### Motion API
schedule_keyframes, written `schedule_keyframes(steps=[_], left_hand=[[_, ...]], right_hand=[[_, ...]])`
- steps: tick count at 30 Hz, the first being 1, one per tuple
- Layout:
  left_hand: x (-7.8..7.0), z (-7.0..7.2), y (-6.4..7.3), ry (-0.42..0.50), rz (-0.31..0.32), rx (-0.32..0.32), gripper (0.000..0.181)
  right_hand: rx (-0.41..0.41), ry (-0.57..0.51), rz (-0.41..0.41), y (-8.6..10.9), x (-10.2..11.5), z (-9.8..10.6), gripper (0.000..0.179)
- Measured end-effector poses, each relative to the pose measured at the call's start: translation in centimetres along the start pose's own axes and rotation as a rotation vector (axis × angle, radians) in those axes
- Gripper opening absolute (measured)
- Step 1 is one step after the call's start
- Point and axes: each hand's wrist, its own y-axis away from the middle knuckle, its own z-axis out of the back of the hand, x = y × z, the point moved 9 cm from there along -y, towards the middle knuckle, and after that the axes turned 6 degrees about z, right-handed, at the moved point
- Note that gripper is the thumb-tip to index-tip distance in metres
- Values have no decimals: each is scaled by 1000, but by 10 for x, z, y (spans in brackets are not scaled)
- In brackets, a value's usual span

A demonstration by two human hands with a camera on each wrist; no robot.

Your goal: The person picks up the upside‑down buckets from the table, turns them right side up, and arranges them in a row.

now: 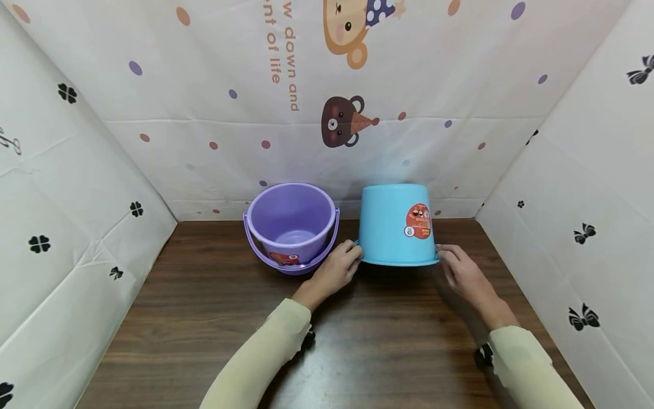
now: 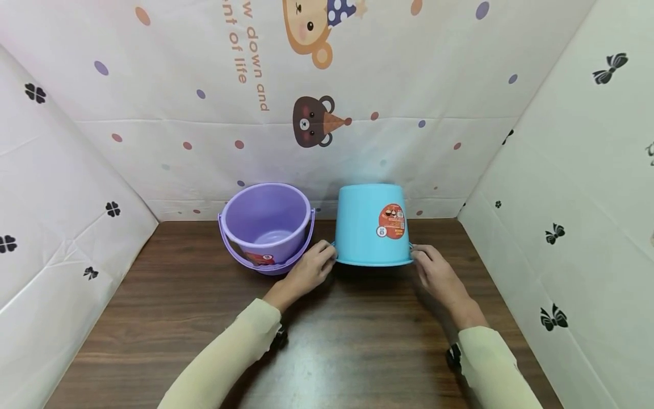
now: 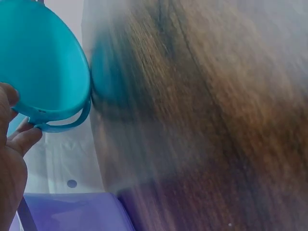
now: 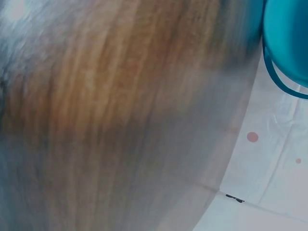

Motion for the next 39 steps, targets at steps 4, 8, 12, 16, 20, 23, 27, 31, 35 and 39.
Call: schedule_keyframes(steps=[4,8,12,16,20,23,27,31,35,39], left_hand=[[-4,2,0,13,-9,1,13],[-9,9,-1,12,-30,-3,13],[-13,17,-3,21,-45,-17,12],[-14,25,-4,50,-37,-36,12],[-16,31,-6,66,-16,-40,12],[-18,35,-8,73,-1,-41,11],[-22,43,-12,83,7,-59,12],[-27,52,-16,100,6,-82,14],[-33,63,-20,122,8,-103,14],[-35,67,-23,135,25,-88,15]], right_hand=[[-12,-19,4,-2,3,7,41],[-7,-16,-12,-5,3,12,50],[7,-31,-20,-9,3,15,41],[1,-44,-14,-13,6,18,10],[-16,-44,-15,-18,9,23,36],[-22,-27,-26,-20,11,28,38],[-23,-15,-42,-24,13,36,41],[-32,-16,-52,-28,14,44,44],[-34,-19,-69,-30,14,51,44],[-26,-18,-83,-33,16,58,44]])
